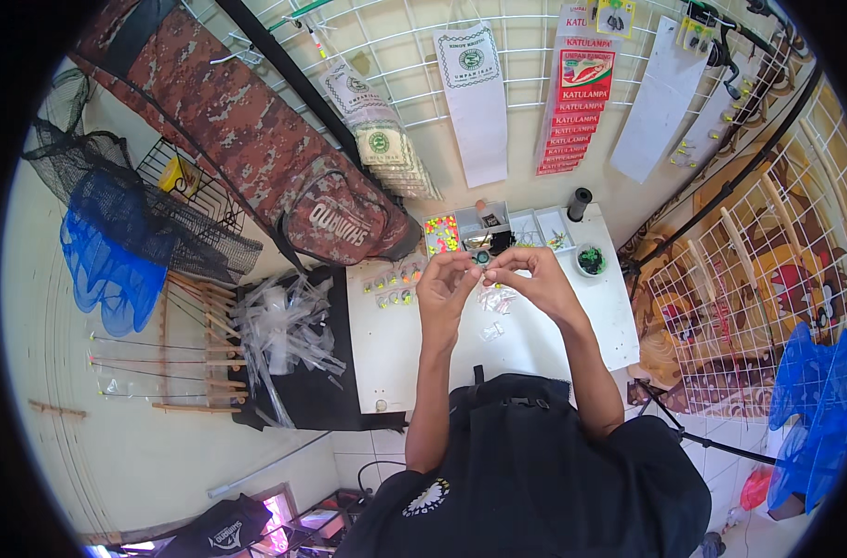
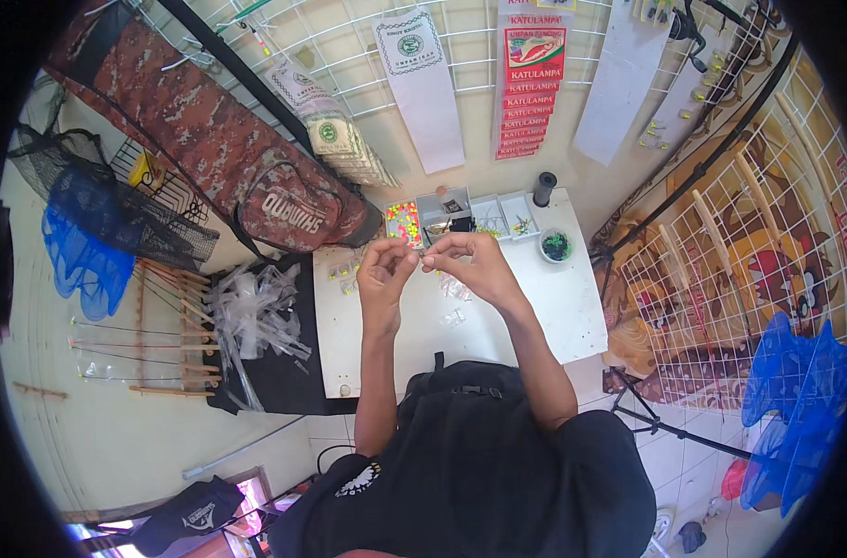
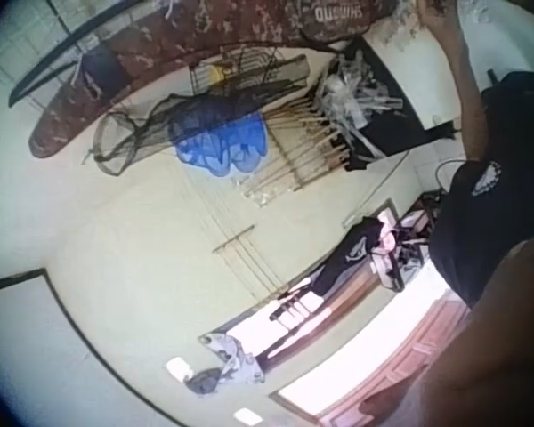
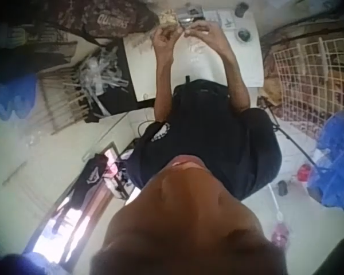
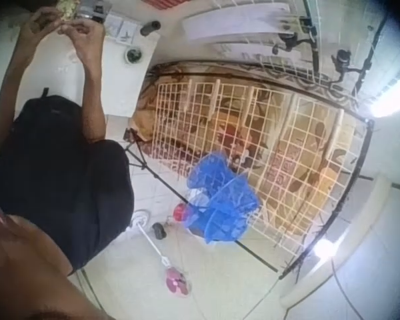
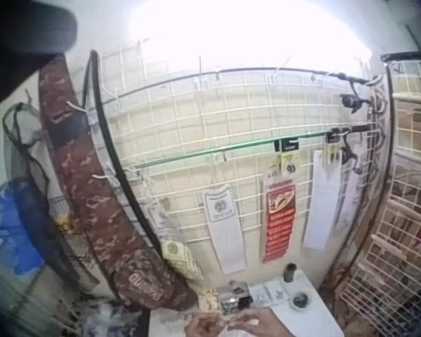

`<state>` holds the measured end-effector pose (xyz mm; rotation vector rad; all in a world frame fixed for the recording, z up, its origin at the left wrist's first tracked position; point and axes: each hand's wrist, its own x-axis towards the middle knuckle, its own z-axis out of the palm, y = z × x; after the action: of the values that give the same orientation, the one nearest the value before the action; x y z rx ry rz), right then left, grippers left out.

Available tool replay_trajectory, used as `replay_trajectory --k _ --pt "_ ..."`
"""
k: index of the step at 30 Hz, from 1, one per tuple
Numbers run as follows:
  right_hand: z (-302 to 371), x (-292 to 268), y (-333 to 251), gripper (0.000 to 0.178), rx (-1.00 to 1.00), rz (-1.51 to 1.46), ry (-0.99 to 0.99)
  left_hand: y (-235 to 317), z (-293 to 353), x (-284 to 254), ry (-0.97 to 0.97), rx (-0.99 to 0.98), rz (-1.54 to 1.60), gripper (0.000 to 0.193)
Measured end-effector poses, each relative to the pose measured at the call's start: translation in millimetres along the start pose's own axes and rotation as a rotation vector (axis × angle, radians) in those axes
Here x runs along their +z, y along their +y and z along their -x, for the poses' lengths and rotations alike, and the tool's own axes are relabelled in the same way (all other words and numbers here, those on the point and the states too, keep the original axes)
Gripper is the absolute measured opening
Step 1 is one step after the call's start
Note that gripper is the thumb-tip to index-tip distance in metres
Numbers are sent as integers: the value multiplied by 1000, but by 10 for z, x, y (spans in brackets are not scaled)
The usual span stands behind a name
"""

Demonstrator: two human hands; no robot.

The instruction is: The recorder is assembling small fishing tackle components including hooks and swivels at a shop workstation.

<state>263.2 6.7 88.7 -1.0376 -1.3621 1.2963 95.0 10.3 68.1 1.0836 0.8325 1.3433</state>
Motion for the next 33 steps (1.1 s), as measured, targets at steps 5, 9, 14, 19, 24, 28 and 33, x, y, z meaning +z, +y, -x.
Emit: replay_trajectory --k 5,9,14,19,24,28,33 --pt "15 4 -20 15 -5 12 12 -131 24 69 70 9 151 27" --pt "24 -22 -20 13 35 12 19 -142 50 128 95 -41 254 33" --pt "25 -52 4 15 48 28 4 -176 75 140 106 -63 269 34" --pt "27 -110 41 14 119 -76 -61 -202 81 147 59 -76 272 34" --pt "24 -149 58 14 112 -59 -108 -216 92 172 51 -95 275 33" --pt "22 -135 57 13 113 -47 -123 -198 84 109 19 -88 223 29" --pt "35 -161 26 15 92 50 -121 -81 26 64 -47 -29 -14 29"
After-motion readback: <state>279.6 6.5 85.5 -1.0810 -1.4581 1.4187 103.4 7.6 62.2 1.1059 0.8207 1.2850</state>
